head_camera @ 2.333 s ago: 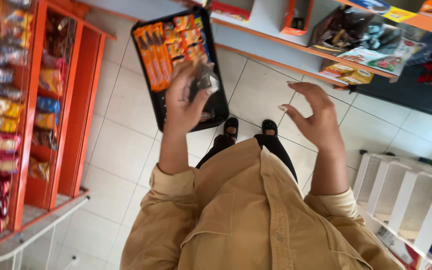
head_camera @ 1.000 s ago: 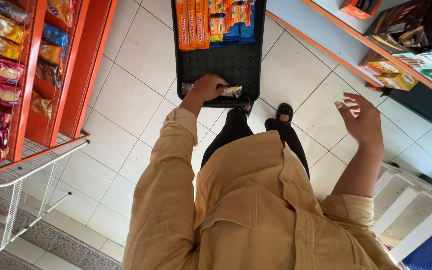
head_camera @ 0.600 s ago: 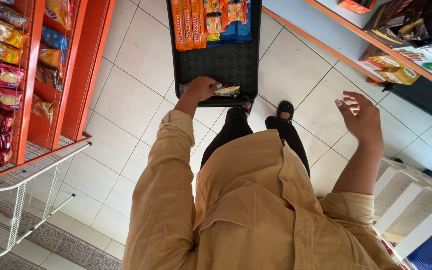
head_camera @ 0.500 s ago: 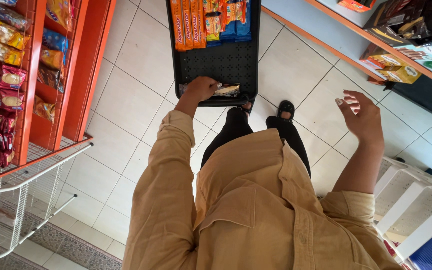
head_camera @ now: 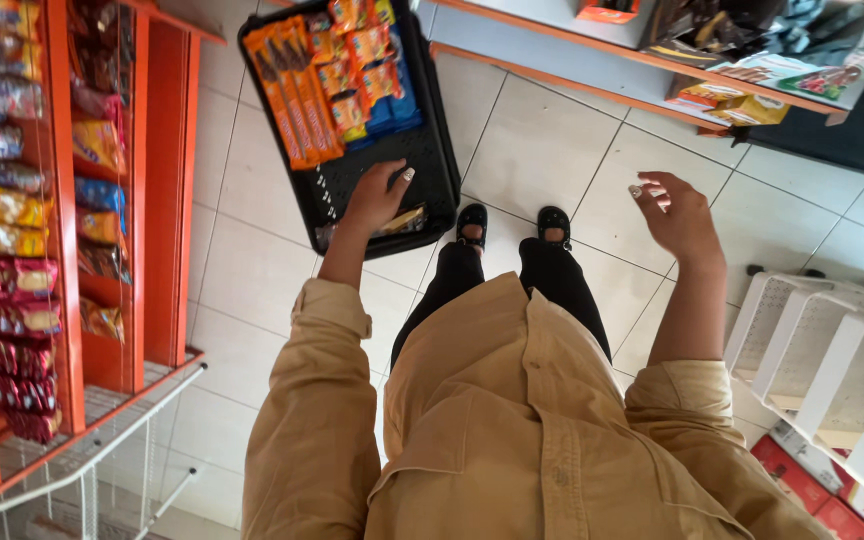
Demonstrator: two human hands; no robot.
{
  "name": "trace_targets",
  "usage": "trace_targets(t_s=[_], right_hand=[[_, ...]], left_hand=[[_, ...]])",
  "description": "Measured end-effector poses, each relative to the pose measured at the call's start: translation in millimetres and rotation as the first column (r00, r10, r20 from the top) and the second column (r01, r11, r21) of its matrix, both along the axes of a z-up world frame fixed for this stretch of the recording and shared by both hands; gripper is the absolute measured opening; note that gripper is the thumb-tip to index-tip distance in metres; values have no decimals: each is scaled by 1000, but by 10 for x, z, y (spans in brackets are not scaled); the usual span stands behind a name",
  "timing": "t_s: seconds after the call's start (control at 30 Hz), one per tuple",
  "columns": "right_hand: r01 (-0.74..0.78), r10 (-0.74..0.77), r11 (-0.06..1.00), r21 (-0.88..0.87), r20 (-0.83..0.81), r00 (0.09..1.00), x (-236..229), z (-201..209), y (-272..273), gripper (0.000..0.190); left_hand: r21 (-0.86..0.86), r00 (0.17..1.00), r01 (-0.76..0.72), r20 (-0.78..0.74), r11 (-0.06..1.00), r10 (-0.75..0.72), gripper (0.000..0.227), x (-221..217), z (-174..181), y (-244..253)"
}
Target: The person takes chocolate wafer bars from a black crate on the floor and places them onto shelves in the snack aisle.
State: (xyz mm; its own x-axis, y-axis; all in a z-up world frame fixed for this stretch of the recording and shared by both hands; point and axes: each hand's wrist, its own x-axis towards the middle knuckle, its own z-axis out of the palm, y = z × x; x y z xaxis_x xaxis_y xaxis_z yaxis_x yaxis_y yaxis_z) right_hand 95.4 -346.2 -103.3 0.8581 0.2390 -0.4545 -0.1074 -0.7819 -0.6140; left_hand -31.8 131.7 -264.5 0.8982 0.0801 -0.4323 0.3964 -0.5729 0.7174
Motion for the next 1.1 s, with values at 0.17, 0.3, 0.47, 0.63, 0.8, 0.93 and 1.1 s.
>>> trace_targets(t_s=[0.17,0.3,0.47,0.63,0.8,0.93,1.1], right_hand=[[65,-63,996,54,-34,997,180,-29,-91,34],[212,-182,950,229,-146,972,392,-612,-331,31],[358,-348,906,226,-82,934,822,-1732,-937,23],[310,-293,951,-14,288,912,1447,-1858,-1242,45],[136,-75,968,-210,273,959,1951,-1716,-1298,57],[-64,239,928,-368,453,859,2161,-2122,-1363,38],[-91,385,905,-416,711,588,2341,-2484,-1447,18]], left_hand=[[4,947,104,305,995,-101,42,542,536,-613],[-55,945,165,294,985,-143,40,986,720,-1354],[6,915,301,281,954,-291,43,1553,538,-2316],[-246,954,295,120,923,-273,40,2115,400,-3250],[-485,987,87,-77,870,-142,41,2439,-388,-4049],[-593,963,-170,-271,787,3,50,2652,-349,-4367],[-592,922,-315,-377,742,91,48,2731,-307,-4461]])
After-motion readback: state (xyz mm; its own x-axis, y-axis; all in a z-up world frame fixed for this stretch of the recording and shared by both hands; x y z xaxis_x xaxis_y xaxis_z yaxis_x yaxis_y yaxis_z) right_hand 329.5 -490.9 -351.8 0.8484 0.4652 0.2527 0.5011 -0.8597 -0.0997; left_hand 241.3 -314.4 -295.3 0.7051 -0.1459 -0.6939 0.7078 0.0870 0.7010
